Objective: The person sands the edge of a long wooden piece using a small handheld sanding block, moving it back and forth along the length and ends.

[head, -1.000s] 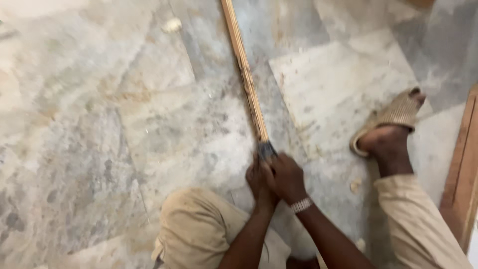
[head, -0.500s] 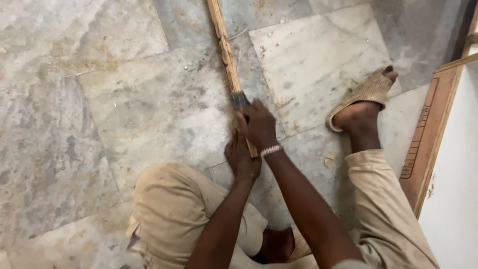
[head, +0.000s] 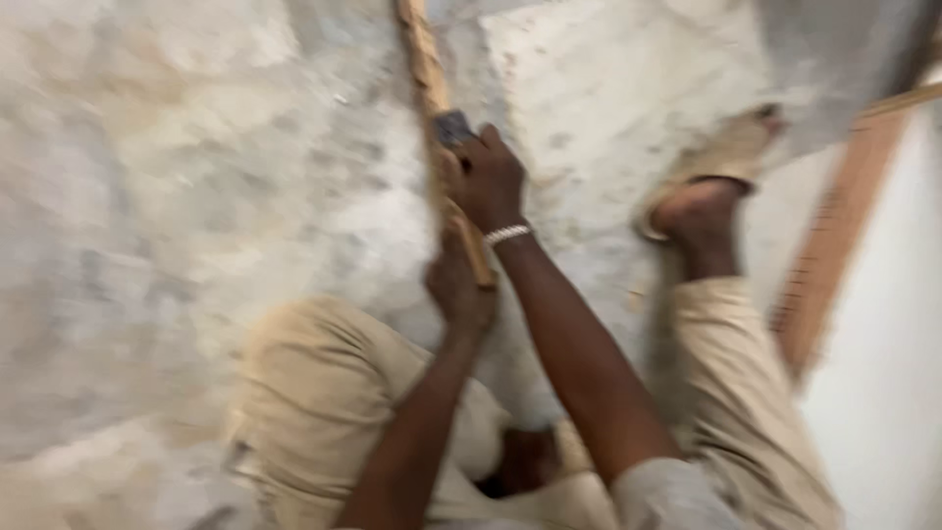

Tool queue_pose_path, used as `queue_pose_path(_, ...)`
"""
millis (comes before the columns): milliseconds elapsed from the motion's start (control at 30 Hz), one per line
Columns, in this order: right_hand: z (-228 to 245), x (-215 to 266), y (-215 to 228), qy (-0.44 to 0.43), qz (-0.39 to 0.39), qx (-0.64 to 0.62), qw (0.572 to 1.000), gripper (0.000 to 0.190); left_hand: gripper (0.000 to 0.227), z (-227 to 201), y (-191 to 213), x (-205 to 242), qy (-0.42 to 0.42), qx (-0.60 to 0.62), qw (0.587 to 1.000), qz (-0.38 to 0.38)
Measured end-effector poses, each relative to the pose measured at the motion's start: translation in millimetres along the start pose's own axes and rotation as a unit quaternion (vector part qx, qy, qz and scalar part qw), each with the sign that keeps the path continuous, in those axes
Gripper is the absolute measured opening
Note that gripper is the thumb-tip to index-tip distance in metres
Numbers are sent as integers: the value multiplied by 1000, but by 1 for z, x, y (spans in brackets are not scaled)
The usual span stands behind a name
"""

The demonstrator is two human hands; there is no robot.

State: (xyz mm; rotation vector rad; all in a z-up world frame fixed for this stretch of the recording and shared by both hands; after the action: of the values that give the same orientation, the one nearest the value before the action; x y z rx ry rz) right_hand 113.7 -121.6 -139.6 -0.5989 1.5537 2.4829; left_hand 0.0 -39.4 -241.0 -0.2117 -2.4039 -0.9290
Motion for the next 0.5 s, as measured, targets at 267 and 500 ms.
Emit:
queue_pose_path(267, 42, 147, 64, -30, 39, -25, 999, 21, 86, 20, -20, 8, -197, -101, 943, -249)
queue_pose_path(500, -6, 63, -6, 71, 7, 45, 996, 23, 91, 26, -42, -2, -150, -1, 983, -108)
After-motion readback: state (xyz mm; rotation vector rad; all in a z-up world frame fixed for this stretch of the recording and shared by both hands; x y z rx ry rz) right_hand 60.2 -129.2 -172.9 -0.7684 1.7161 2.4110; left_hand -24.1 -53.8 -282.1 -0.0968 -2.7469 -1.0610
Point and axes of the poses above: each hand's wrist, its own x-axis away from the middle knuckle, its own y-axis out of the back of the hand, z = x × y, the point moved 8 cm from there along -x, towards the middle knuckle, and after that the axes turned 8 degrees about y, right-handed, at the moved point
